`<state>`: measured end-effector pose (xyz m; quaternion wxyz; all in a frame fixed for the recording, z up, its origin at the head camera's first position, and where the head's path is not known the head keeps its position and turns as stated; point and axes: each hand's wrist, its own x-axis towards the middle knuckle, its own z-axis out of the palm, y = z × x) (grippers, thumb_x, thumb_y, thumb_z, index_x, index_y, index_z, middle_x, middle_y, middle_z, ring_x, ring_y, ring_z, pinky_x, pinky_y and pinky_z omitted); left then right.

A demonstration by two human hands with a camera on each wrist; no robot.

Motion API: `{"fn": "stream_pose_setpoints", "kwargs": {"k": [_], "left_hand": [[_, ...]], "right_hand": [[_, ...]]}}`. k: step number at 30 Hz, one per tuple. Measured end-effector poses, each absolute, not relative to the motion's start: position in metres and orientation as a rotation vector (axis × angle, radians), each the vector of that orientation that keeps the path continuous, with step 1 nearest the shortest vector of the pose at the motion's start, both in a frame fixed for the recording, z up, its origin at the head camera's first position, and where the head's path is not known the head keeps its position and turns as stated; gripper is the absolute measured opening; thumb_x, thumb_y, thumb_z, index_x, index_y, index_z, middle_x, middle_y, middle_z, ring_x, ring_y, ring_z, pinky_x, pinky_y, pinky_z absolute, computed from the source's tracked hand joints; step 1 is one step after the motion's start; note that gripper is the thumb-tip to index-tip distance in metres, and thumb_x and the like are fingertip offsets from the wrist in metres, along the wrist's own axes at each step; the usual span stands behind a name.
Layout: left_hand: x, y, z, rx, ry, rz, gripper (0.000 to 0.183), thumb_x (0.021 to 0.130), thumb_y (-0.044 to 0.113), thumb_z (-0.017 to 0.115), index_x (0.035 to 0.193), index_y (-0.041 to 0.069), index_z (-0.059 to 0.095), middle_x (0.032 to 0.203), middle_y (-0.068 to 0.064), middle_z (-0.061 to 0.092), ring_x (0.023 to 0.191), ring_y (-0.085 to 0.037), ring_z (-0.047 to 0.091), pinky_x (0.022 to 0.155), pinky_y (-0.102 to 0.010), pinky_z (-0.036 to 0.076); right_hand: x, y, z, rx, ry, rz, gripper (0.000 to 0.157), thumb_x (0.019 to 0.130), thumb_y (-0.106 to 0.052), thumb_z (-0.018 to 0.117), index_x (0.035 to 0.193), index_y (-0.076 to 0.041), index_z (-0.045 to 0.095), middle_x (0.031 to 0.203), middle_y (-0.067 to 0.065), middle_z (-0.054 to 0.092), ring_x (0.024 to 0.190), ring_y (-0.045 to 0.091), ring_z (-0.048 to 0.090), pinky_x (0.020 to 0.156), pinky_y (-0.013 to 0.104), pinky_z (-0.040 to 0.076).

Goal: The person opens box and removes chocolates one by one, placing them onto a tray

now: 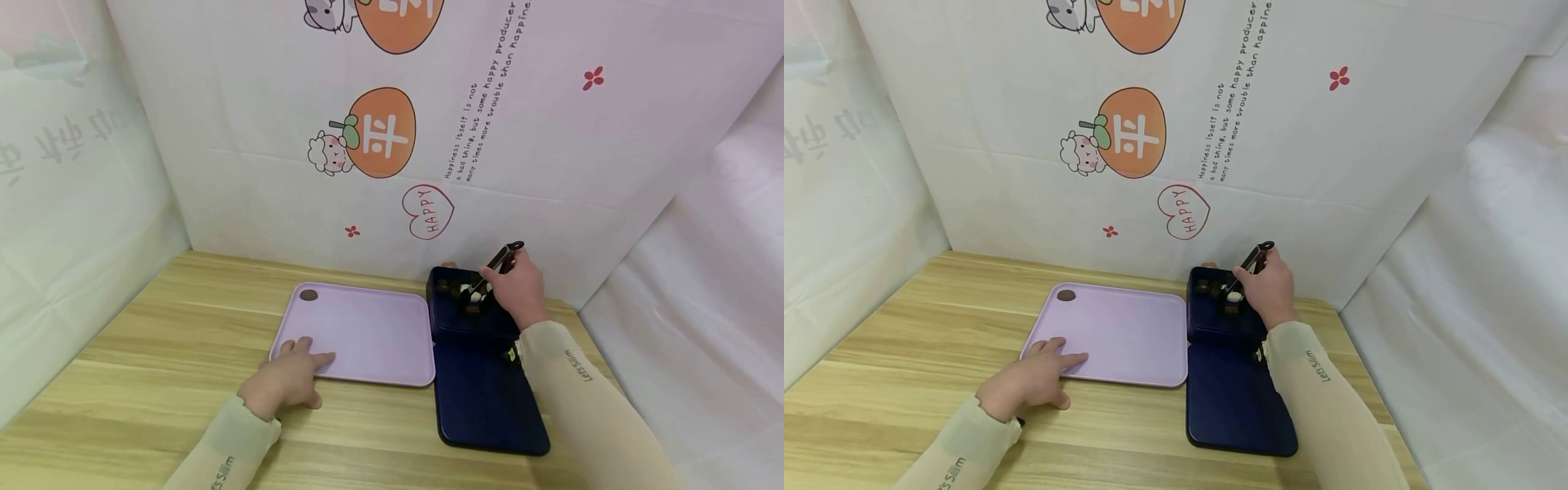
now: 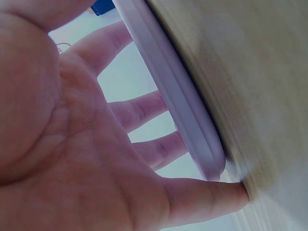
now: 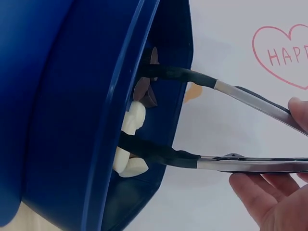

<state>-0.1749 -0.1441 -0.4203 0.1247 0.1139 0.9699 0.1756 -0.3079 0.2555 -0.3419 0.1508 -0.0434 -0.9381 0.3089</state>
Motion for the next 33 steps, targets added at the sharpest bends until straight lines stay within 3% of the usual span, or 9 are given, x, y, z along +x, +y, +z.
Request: {"fn": "stream_pose_setpoints", "kwargs": {"k": [9, 15, 20, 26, 33], "left_hand": [[-0.174, -0.144, -0.418, 0.344, 2.833, 0.509, 0.084, 0.065, 0.025, 0.091, 0.142, 0.023, 0.058, 0.152, -0.023, 0.033, 0.135, -0.05, 0.029, 0.089, -0.085, 0.028], [-0.175, -0.144, -0.418, 0.345, 2.829, 0.512, 0.084, 0.065, 0.024, 0.091, 0.143, 0.023, 0.058, 0.152, -0.023, 0.033, 0.135, -0.049, 0.028, 0.089, -0.085, 0.027], [-0.175, -0.144, -0.419, 0.34, 2.826, 0.517, 0.084, 0.066, 0.024, 0.091, 0.143, 0.023, 0.058, 0.153, -0.023, 0.033, 0.135, -0.049, 0.028, 0.089, -0.085, 0.026], [-0.175, -0.144, -0.419, 0.343, 2.828, 0.515, 0.084, 0.066, 0.024, 0.091, 0.143, 0.023, 0.058, 0.152, -0.023, 0.033, 0.135, -0.049, 0.028, 0.089, -0.085, 0.026], [-0.175, -0.144, -0.419, 0.345, 2.832, 0.513, 0.084, 0.065, 0.024, 0.091, 0.143, 0.023, 0.057, 0.152, -0.023, 0.033, 0.135, -0.049, 0.029, 0.089, -0.085, 0.027]], "right_hand": [[-0.31, 0.262, -0.348, -0.141, -2.612, 0.92, 0.051, 0.092, -0.045, 0.068, 0.118, -0.005, 0.048, 0.099, 0.015, 0.059, 0.082, 0.033, 0.056, 0.071, 0.046, 0.048], [-0.312, 0.275, -0.347, -0.32, -2.512, 1.056, 0.066, 0.09, -0.052, 0.067, 0.131, -0.006, 0.045, 0.111, 0.016, 0.056, 0.094, 0.035, 0.055, 0.078, 0.048, 0.049], [-0.312, 0.285, -0.34, -0.487, -2.334, 1.287, 0.07, 0.087, -0.051, 0.071, 0.135, -0.01, 0.042, 0.116, 0.008, 0.051, 0.099, 0.026, 0.051, 0.079, 0.037, 0.046], [-0.315, 0.293, -0.329, -0.583, -1.956, 1.802, 0.057, 0.086, -0.032, 0.079, 0.127, -0.015, 0.045, 0.115, 0.002, 0.05, 0.084, 0.021, 0.061, 0.071, 0.035, 0.059], [-0.315, 0.281, -0.31, -0.619, -1.704, 2.13, 0.062, 0.087, -0.025, 0.079, 0.136, -0.014, 0.044, 0.119, 0.008, 0.05, 0.07, 0.03, 0.07, 0.077, 0.042, 0.059]]}}
